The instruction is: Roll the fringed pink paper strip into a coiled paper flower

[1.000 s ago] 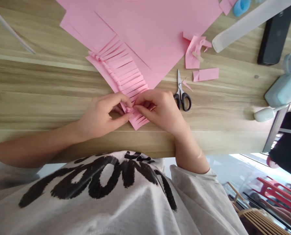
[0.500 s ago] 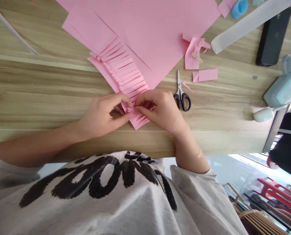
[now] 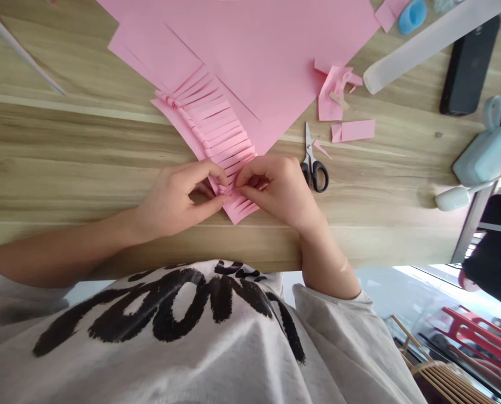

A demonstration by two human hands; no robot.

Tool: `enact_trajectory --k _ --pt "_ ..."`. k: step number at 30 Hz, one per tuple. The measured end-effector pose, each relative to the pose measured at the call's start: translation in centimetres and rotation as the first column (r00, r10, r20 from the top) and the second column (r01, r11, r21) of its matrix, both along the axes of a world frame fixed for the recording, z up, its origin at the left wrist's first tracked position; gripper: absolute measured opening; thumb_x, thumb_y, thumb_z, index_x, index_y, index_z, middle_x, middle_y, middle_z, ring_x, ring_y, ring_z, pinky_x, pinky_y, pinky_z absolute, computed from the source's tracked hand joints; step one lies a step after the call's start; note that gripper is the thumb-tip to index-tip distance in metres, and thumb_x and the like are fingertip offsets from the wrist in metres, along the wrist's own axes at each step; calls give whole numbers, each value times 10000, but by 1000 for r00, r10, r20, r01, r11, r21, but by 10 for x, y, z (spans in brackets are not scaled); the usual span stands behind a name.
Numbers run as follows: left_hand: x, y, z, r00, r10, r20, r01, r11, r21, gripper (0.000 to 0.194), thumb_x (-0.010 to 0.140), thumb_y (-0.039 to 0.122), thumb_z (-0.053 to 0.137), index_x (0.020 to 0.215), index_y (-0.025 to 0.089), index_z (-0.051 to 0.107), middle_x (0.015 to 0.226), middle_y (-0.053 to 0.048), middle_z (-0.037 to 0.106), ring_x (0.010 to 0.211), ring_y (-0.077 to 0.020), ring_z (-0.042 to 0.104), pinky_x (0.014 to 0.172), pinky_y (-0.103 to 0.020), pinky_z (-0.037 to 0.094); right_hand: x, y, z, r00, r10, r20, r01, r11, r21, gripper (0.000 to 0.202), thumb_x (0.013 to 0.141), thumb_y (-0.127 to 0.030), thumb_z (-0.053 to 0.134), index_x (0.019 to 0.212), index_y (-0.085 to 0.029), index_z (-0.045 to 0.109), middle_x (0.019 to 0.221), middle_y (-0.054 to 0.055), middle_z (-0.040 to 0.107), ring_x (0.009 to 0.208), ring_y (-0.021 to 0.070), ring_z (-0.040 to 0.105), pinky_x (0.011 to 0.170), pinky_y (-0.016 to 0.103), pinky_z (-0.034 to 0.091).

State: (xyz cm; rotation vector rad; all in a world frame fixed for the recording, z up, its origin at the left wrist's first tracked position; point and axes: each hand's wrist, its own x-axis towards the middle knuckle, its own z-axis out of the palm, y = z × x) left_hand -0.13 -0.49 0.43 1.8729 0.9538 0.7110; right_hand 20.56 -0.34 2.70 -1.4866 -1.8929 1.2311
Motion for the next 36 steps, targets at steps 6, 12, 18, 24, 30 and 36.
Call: enact_trajectory --k 6,12,18,24,30,36 --pt "0 0 0 1000 -3 20 3 1000 3 105 828 113 642 909 165 599 890 -3 715 739 -101 663 708 -223 532 2 0 1 1000 -14 16 14 1000 -21 144 754 -73 675 766 -193 754 758 11 737 656 138 638 614 282 492" --pt "1 0 1 1000 6 20 -6 1000 -5 94 837 126 643 906 167 595 859 3 703 697 -89 650 674 -210 526 2 0 1 1000 -16 12 16 1000 -8 174 794 -92 655 832 -195 790 807 19 773 704 155 695 653 293 539" --pt "1 0 1 1000 8 9 -8 1000 -5 109 831 119 647 912 172 598 857 8 704 701 -89 654 665 -205 525 4 -1 1 998 -45 -35 44 999 -22 176 802 -107 676 870 -199 810 833 13 799 729 168 741 673 291 580" --pt "0 0 1 1000 2 13 -1 1000 -16 104 829 119 650 902 169 596 876 4 710 733 -96 669 695 -214 537 3 -1 3 998 -44 -36 44 999 -3 199 743 -57 692 783 -218 802 760 -13 785 654 142 705 602 262 531" --pt "0 0 1 1000 8 13 -7 1000 -10 114 826 114 647 908 174 597 860 11 706 700 -87 659 655 -200 531 2 -2 4 999 -26 -32 25 1000 -16 202 734 -37 670 743 -210 773 729 -14 760 638 130 665 602 260 506" --pt "1 0 1 1000 9 14 -9 1000 -2 109 826 112 640 908 171 599 839 12 703 683 -84 653 630 -190 525 2 -2 4 998 9 -57 -11 1000 -29 176 741 -57 693 702 -222 741 701 -20 740 630 133 654 612 267 524"
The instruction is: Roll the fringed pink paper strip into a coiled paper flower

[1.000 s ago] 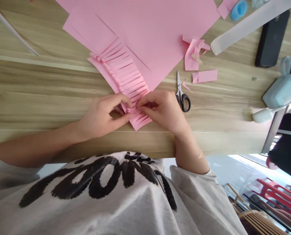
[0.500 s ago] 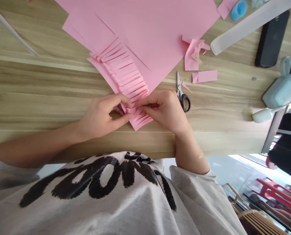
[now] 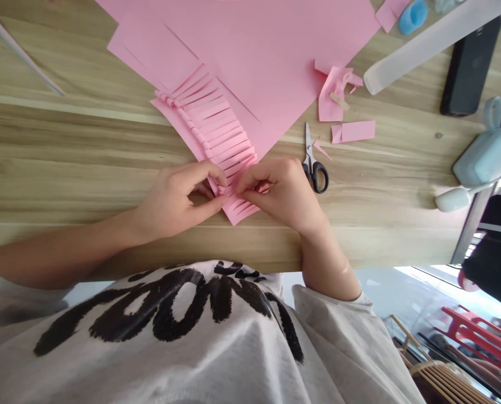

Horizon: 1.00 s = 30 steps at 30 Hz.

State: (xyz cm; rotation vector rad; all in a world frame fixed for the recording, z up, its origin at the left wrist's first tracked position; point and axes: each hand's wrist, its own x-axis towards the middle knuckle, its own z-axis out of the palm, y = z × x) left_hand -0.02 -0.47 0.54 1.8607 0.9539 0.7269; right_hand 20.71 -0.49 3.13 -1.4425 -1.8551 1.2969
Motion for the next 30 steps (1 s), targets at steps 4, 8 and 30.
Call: enact_trajectory --k 4,8,30 --pt "0 0 1 1000 0 -7 0 1000 -11 108 828 117 644 907 175 600 845 14 705 695 -89 660 642 -196 528 0 0 0 1000 1 9 -1 1000 -4 167 748 -73 693 712 -228 743 712 -19 741 642 137 653 630 275 527" --pt "-1 0 1 1000 -8 -16 8 1000 -5 120 822 114 659 911 169 601 881 7 717 716 -91 668 677 -206 532 1 1 1 998 -20 53 20 1000 3 189 759 -68 662 754 -228 763 745 -11 761 654 144 661 623 286 508" --pt "-1 0 0 1000 -7 -27 7 1000 1 128 820 114 666 916 176 606 865 17 712 698 -88 656 667 -206 527 0 0 0 999 -27 23 28 999 -36 122 751 -108 706 722 -221 740 756 -2 749 680 157 665 642 301 528"
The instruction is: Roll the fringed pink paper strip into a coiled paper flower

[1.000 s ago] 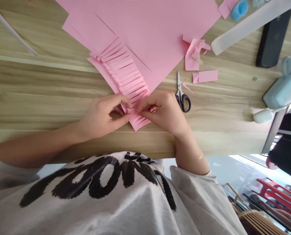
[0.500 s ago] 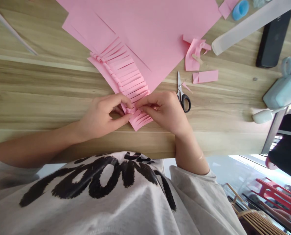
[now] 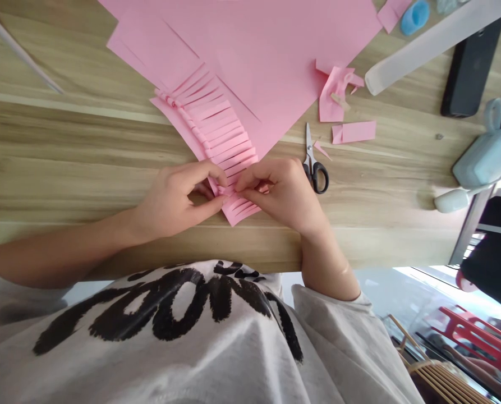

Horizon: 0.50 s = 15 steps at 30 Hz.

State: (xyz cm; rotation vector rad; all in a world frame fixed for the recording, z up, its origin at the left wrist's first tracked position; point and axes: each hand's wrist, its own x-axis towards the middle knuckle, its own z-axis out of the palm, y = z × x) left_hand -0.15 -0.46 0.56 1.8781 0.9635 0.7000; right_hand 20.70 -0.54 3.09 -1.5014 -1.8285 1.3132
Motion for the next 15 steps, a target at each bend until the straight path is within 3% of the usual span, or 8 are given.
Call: enact_trajectory --k 15 --pt "0 0 0 1000 -3 -2 3 1000 -9 126 824 114 659 919 176 605 866 12 711 713 -94 658 689 -210 537 -3 0 0 999 36 33 -37 999 32 136 747 -89 687 696 -215 697 690 -13 706 628 143 637 599 287 514"
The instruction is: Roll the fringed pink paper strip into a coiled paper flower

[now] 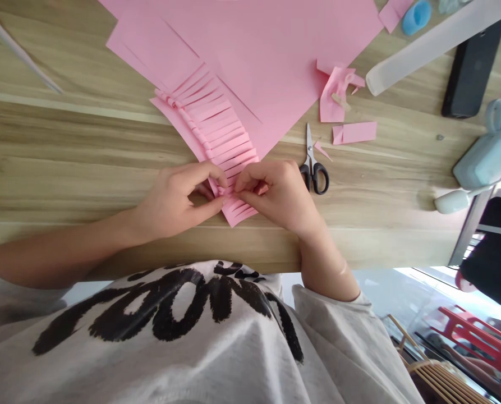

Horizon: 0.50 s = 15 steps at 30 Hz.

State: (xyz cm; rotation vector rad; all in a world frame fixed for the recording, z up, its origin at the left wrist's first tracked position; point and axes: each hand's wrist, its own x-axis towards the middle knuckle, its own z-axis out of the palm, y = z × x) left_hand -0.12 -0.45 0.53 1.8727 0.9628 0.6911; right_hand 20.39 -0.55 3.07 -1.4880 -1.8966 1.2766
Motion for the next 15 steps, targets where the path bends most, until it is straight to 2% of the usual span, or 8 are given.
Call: enact_trajectory --k 4,15 --pt "0 0 0 1000 -3 0 3 1000 -3 133 819 101 653 920 174 606 876 7 715 726 -100 663 696 -212 533 -1 0 -1 1000 1 -8 -1 1000 31 163 721 -43 667 693 -201 696 672 -24 696 609 119 619 585 256 492" --pt "0 0 1 1000 -3 -19 2 1000 -18 107 830 124 639 913 182 607 881 0 717 713 -105 661 679 -216 528 -3 0 -2 1000 -18 5 18 1000 21 145 733 -69 677 722 -209 716 695 -24 704 625 123 623 616 261 507"
